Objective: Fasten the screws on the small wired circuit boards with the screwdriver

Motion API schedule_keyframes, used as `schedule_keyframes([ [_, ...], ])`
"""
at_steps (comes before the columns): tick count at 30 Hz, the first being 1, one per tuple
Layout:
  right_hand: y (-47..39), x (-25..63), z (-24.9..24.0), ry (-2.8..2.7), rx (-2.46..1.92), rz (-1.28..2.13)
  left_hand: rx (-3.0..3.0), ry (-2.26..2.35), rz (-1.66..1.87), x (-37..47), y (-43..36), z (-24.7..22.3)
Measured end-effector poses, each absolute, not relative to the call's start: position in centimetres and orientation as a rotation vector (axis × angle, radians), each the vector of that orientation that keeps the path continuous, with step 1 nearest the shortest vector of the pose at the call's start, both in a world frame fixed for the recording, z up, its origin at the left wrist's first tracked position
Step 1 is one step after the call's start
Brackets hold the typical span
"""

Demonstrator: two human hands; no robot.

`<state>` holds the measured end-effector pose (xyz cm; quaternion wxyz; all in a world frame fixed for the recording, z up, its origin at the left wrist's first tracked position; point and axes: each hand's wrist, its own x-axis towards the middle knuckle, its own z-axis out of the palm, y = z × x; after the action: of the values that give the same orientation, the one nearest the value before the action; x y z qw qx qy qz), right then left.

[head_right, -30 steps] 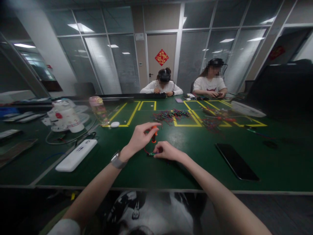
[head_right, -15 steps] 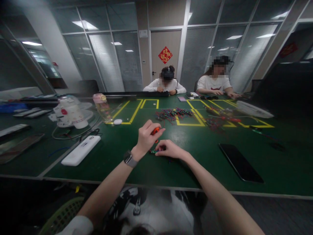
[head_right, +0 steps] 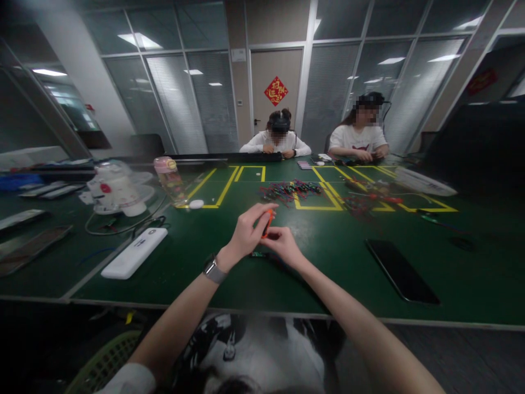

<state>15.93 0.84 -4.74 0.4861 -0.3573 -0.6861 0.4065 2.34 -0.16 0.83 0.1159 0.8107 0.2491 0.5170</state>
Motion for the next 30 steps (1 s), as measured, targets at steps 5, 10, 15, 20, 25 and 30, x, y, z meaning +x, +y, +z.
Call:
schedule_keyframes([
  [5, 0.63, 16.16, -4.89, -1.559, -0.876, 1.027, 2.355, 0.736, 1.501, 2.12, -0.19, 0.94],
  [10, 0.82, 16.15, -5.30, -1.524, -0.880, 1.087, 2.148, 0.668, 1.442, 1.99, 0.05, 0.94],
  [15, 0.80, 16.20, -5.32, -1.522, -0.885, 1.101, 1.985, 0.551, 1.331, 1.71, 0.10, 0.95],
  [20, 0.42, 16.05, -4.89, -1.537, -0.877, 1.089, 2.008, 0.600, 1.365, 1.33, -0.02, 1.09],
  [25, 0.17, 15.98, -4.70, -1.584, -0.889, 1.070, 2.108, 0.741, 1.512, 1.46, 0.13, 1.07],
  [30, 0.06, 16.14, -4.63, -1.628, -0.874, 1.074, 2.149, 0.779, 1.593, 1.76, 0.12, 0.92],
])
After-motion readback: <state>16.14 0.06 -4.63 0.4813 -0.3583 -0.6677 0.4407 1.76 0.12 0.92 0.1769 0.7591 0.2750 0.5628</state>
